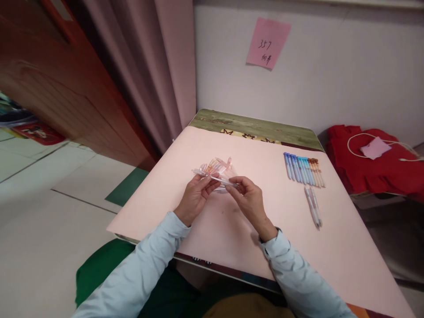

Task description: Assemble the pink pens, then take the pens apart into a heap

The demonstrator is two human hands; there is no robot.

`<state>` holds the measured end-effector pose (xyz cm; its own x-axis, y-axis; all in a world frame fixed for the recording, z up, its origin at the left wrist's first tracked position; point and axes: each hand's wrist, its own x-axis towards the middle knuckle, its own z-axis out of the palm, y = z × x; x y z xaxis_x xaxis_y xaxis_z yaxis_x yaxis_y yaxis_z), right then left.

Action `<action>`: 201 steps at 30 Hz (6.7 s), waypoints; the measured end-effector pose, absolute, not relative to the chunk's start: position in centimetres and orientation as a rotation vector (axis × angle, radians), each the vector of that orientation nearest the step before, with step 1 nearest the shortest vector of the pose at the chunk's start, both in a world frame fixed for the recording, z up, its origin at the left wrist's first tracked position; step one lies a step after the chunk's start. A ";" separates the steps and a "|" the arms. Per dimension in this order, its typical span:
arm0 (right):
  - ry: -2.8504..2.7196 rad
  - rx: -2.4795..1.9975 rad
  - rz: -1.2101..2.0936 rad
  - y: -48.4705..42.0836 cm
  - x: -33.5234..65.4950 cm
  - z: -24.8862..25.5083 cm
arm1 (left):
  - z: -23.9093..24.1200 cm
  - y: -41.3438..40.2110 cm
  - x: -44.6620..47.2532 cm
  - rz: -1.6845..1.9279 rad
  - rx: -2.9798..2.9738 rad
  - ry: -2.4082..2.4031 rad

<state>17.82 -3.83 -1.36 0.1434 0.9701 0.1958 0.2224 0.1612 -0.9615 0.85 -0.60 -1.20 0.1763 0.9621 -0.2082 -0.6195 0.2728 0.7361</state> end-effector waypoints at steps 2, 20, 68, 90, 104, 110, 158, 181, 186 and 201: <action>-1.307 -1.285 0.868 -3.8 17.8 -1.6 | -1.1 -0.7 0.9 1.223 0.564 0.744; -1.284 -1.303 0.959 -3.5 18.2 -1.6 | -0.4 -0.9 2.4 1.298 0.638 0.783; -1.565 -1.314 0.281 -0.8 22.7 -0.7 | -2.1 2.5 11.0 1.358 0.199 0.522; -1.564 -1.602 0.391 -0.9 22.9 0.0 | -1.6 2.0 11.6 1.429 0.311 0.553; -1.355 -1.526 0.829 -0.7 23.4 0.1 | -2.1 2.4 11.2 1.368 0.397 0.605; -1.387 -1.480 0.679 -0.6 23.0 0.4 | -2.2 2.6 11.1 1.409 0.417 0.610; -1.302 -2.212 0.228 -9.7 31.1 0.5 | -1.2 1.3 12.1 1.416 0.955 0.967; -1.461 -2.432 0.100 -11.8 31.6 -0.1 | 0.4 3.0 -5.0 1.292 1.361 1.450; -1.675 -2.130 0.210 -7.5 27.1 0.9 | -2.2 2.2 -5.1 1.305 1.249 1.461; -2.270 -1.682 0.144 13.9 22.6 -3.6 | -3.3 2.2 -6.1 1.340 1.165 1.457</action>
